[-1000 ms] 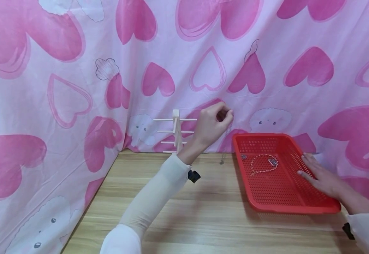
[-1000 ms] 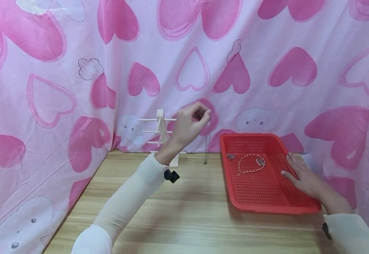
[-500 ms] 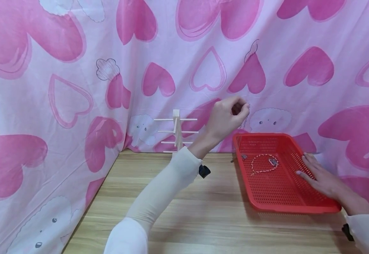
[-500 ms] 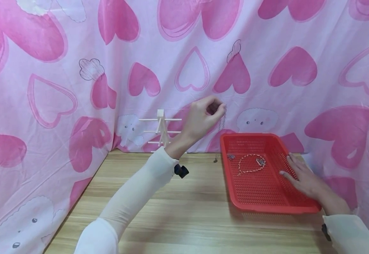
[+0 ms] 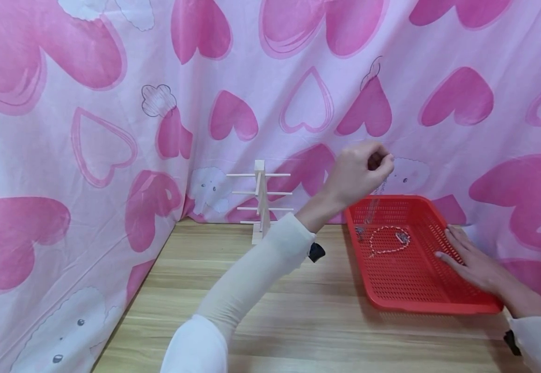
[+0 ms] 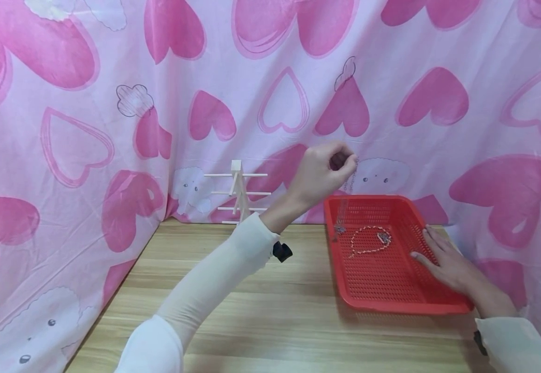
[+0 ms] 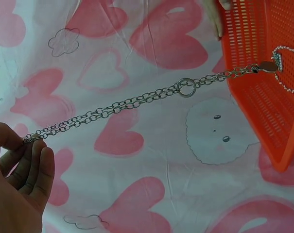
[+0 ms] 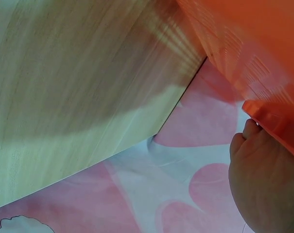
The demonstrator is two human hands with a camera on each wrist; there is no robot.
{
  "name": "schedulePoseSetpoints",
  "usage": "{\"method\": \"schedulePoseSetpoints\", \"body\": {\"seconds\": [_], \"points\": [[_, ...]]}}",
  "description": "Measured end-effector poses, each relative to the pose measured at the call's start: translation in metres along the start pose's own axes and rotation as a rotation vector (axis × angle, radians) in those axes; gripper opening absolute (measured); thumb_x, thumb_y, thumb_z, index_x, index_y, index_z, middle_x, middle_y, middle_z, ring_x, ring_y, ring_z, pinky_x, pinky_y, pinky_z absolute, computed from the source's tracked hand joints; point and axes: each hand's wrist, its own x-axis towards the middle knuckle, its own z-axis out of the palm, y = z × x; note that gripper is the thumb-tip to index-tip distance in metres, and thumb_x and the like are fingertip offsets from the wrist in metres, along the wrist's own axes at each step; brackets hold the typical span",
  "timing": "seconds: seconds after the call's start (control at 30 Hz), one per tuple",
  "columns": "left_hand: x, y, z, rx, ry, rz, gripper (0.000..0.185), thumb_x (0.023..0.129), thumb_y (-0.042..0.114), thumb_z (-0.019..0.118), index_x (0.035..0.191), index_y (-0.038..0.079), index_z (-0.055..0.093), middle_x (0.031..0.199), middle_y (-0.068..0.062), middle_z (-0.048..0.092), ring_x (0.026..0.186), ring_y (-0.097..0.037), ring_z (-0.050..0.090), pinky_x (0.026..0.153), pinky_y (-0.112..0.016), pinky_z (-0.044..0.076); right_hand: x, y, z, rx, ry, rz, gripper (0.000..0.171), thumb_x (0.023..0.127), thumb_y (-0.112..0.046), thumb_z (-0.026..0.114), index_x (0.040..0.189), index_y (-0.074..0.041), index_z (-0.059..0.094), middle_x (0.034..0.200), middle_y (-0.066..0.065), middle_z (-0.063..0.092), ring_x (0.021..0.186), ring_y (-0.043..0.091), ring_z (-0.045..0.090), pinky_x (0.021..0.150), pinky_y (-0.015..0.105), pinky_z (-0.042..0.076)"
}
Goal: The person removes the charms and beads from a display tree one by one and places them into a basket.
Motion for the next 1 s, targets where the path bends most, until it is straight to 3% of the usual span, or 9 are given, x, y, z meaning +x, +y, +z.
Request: {"method": "schedulePoseSetpoints", "body": {"seconds": [0.33, 0.6, 0.7, 0.83, 0.93, 1.0], "points": [[0.006, 0.01, 0.021, -0.025, -0.11, -0.051, 0.012, 0.102, 0.009, 0.065, 0.093, 0.006, 0.073, 0.082, -0.002, 0.073, 0.072, -0.001, 0.059, 0.072, -0.005, 0.048, 0.002, 0.003, -0.001, -0.031, -0.045, 0.039, 0.093, 0.11, -0.05, 0.051, 0.168, 0.001, 0.0, 0.175, 0.031, -0.012, 0.157, 0.063, -0.002, 0.101, 0.093, 0.027], [0.008, 0.016, 0.04, -0.028, -0.18, -0.169, 0.013, 0.105, 0.017, 0.064, 0.099, 0.014, 0.075, 0.085, 0.007, 0.072, 0.076, 0.005, 0.06, 0.073, -0.003, 0.046, 0.003, 0.006, 0.001, -0.012, -0.04, 0.028, 0.092, 0.11, -0.049, 0.051, 0.169, 0.0, -0.001, 0.175, 0.027, -0.017, 0.158, 0.061, -0.007, 0.101, 0.093, 0.026], [0.009, 0.019, 0.048, 0.028, -0.199, -0.174, 0.014, 0.104, 0.02, 0.063, 0.098, 0.018, 0.075, 0.086, 0.012, 0.07, 0.078, 0.008, 0.058, 0.075, -0.001, 0.044, 0.003, 0.007, 0.001, 0.008, -0.03, 0.018, 0.092, 0.11, -0.047, 0.051, 0.169, 0.001, -0.001, 0.176, 0.026, -0.017, 0.16, 0.057, -0.011, 0.103, 0.092, 0.024], [0.008, 0.02, 0.059, 0.111, -0.198, -0.106, 0.015, 0.103, 0.02, 0.065, 0.091, 0.02, 0.074, 0.083, 0.012, 0.069, 0.077, 0.008, 0.057, 0.074, -0.001, 0.041, 0.001, 0.006, 0.003, 0.04, -0.013, -0.004, 0.09, 0.111, -0.044, 0.051, 0.168, 0.003, 0.0, 0.176, 0.025, -0.018, 0.161, 0.051, -0.017, 0.108, 0.09, 0.019], [0.006, 0.019, 0.068, 0.132, -0.23, -0.109, 0.016, 0.103, 0.02, 0.065, 0.089, 0.02, 0.072, 0.08, 0.013, 0.068, 0.075, 0.009, 0.056, 0.072, -0.001, 0.041, 0.0, 0.006, 0.004, 0.053, -0.003, -0.018, 0.089, 0.111, -0.043, 0.051, 0.168, 0.004, 0.001, 0.176, 0.024, -0.018, 0.162, 0.048, -0.019, 0.111, 0.09, 0.016], [0.004, 0.02, 0.074, 0.127, -0.276, -0.145, 0.014, 0.104, 0.021, 0.063, 0.092, 0.02, 0.071, 0.081, 0.015, 0.068, 0.074, 0.009, 0.055, 0.071, -0.001, 0.042, 0.0, 0.006, 0.005, 0.053, -0.004, -0.022, 0.088, 0.111, -0.042, 0.051, 0.168, 0.004, 0.002, 0.176, 0.024, -0.017, 0.162, 0.049, -0.017, 0.11, 0.09, 0.017]]}}
